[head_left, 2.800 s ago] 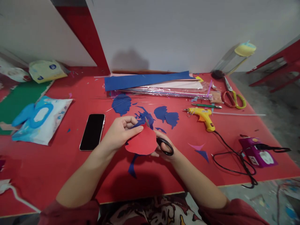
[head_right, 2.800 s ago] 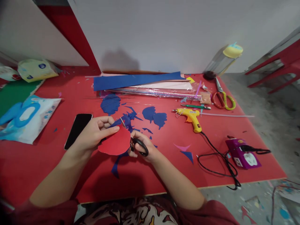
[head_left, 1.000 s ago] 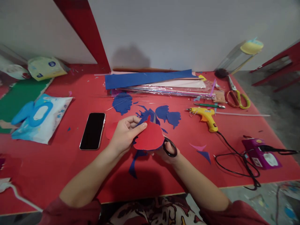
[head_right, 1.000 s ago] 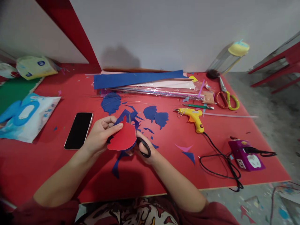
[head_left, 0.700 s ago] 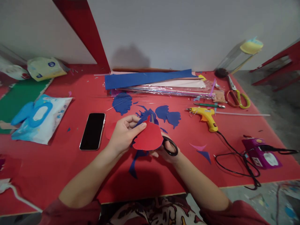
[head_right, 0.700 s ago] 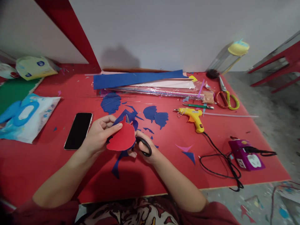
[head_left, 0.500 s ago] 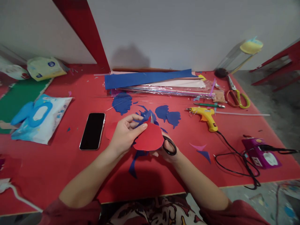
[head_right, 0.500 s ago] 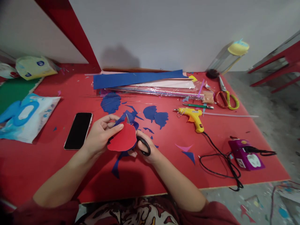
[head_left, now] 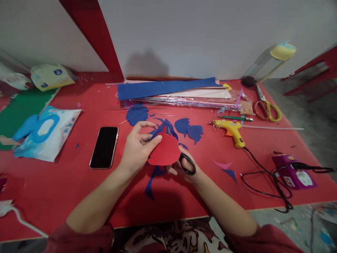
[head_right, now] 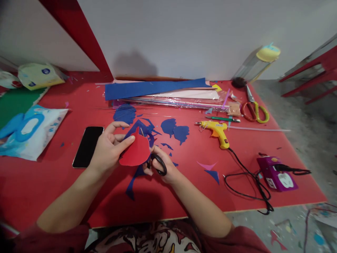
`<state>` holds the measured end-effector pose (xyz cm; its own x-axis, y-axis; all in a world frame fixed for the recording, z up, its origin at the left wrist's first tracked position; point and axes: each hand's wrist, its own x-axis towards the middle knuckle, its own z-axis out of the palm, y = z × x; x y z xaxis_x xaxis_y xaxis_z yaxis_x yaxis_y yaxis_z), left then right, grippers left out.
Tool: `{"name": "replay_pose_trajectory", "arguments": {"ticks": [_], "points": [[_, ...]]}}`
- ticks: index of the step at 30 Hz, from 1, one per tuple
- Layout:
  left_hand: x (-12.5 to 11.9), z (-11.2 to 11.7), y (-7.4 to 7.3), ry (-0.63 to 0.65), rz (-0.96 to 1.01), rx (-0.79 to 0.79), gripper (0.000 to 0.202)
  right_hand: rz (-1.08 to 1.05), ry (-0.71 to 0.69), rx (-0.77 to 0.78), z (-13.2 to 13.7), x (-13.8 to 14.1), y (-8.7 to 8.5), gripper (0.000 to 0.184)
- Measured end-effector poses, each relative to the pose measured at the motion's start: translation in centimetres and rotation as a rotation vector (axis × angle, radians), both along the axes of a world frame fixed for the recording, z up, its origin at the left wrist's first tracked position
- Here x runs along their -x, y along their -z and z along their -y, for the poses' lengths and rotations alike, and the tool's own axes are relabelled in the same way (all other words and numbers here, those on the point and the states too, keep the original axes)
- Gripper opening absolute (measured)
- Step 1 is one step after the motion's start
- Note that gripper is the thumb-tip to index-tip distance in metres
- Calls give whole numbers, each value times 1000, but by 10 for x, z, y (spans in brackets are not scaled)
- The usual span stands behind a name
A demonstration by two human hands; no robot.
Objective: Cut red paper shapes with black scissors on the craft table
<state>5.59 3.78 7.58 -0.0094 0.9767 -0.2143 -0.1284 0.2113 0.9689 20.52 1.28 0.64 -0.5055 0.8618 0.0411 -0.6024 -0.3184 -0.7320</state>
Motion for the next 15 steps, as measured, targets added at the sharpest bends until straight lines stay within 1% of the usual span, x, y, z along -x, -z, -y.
{"name": "replay_pose_trajectory", "arguments": {"ticks": [3,6,9,11,13,15], "points": [[5,-4,1,-84,-1,-54,40,-8,-28,35,-1,0,-1,37],[10,-10,1,-193,12,-102,39,3,-49,90,-2,0,-2,37],[13,-17,3,-287,27,-133,39,45,-12,139,-3,2,-1,39],[15,-20,6,-282,27,-130,39,93,57,170,-4,3,0,41],[14,-20,12,-228,7,-116,39,145,163,202,-5,5,1,41],[12,-19,17,-154,-26,-100,36,185,307,213,-8,6,2,41]]}}
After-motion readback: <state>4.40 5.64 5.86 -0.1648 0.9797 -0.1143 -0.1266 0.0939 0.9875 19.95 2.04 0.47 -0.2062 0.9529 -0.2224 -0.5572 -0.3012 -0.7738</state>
